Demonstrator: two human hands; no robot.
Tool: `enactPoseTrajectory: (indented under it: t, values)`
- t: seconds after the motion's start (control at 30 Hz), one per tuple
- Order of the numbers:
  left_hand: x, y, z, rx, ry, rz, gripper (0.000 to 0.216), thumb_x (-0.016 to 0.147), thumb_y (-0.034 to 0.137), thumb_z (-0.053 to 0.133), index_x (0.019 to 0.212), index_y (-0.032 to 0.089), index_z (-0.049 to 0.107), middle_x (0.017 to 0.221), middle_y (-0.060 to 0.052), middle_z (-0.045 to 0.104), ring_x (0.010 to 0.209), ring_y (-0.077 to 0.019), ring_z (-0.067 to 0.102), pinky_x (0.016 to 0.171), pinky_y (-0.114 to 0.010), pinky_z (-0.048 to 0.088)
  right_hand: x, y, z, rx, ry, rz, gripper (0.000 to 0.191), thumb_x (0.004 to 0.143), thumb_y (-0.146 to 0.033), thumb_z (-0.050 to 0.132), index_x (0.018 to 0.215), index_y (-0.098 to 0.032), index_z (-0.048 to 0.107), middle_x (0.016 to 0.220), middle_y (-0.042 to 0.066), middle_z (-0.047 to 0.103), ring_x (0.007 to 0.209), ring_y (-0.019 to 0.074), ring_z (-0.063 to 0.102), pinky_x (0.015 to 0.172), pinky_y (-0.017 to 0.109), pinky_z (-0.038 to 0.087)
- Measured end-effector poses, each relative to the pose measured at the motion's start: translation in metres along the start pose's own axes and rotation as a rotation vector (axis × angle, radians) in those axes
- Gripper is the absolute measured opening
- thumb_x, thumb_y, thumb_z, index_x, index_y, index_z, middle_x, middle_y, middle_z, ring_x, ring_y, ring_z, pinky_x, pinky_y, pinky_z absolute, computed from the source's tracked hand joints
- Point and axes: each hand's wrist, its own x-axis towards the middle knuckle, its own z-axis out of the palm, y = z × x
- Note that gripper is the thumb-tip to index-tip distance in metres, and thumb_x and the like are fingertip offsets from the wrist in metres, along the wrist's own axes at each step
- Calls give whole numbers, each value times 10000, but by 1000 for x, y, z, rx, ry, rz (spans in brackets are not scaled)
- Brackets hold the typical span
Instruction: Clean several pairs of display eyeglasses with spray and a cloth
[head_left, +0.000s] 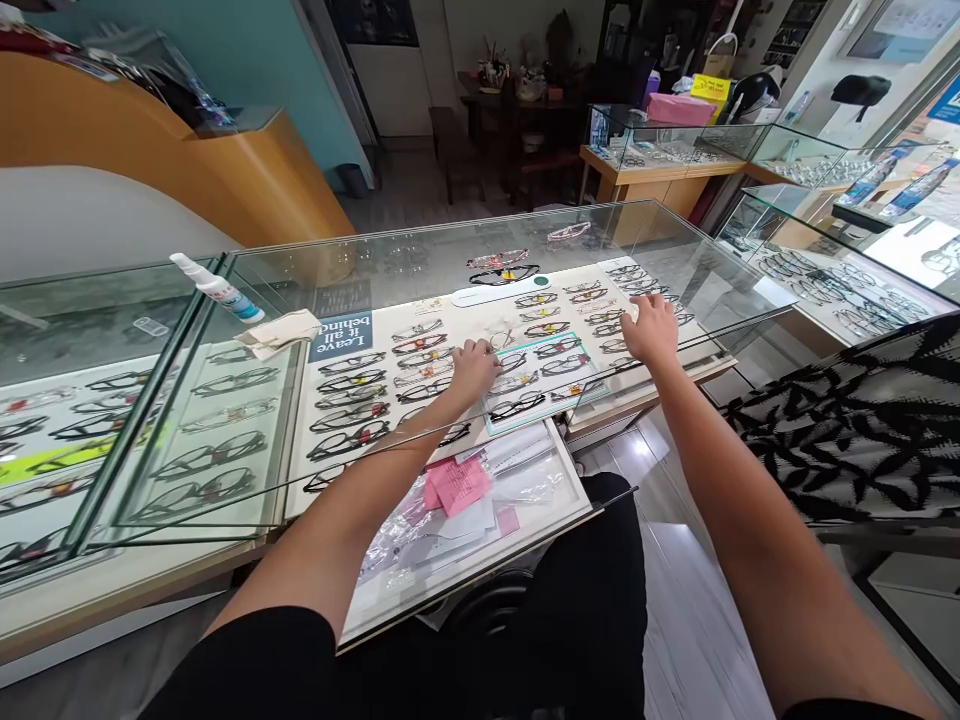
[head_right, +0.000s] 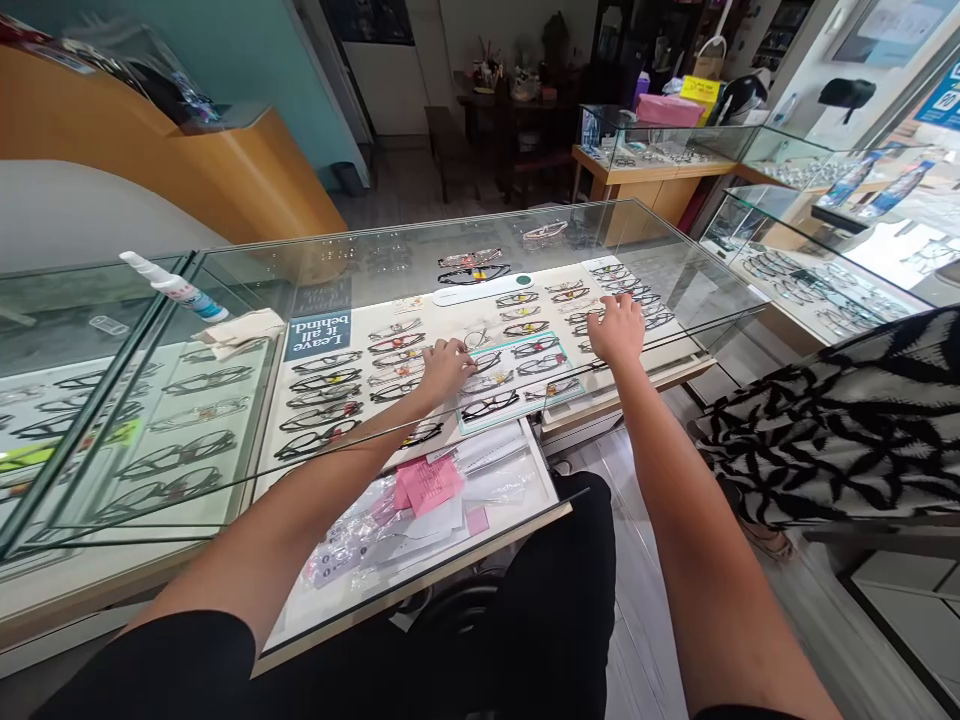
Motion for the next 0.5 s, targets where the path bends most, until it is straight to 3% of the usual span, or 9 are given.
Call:
enactPoseTrajectory:
  t: [0.27,0.5]
  values:
    - [23,1,17,44,-25,19,326,1073,265,560,1085,230,884,1448,-206,609,1355,-412,417,1087,-571,303,-2,-2,-3,7,-4,9,582,1052,-378,464,1550,-144,652,1687,223,536,1477,416,495,1245,565,394]
    - [27,-1,22,54,-36,22,323,1055,294,569,1069,242,888,1419,-205,633,1355,-421,436,1087,-580,314,-1,-1,-2,4,2,10,578,1048,-383,473,1548,-159,658,1654,220,564,1475,420,495,1253,567,387]
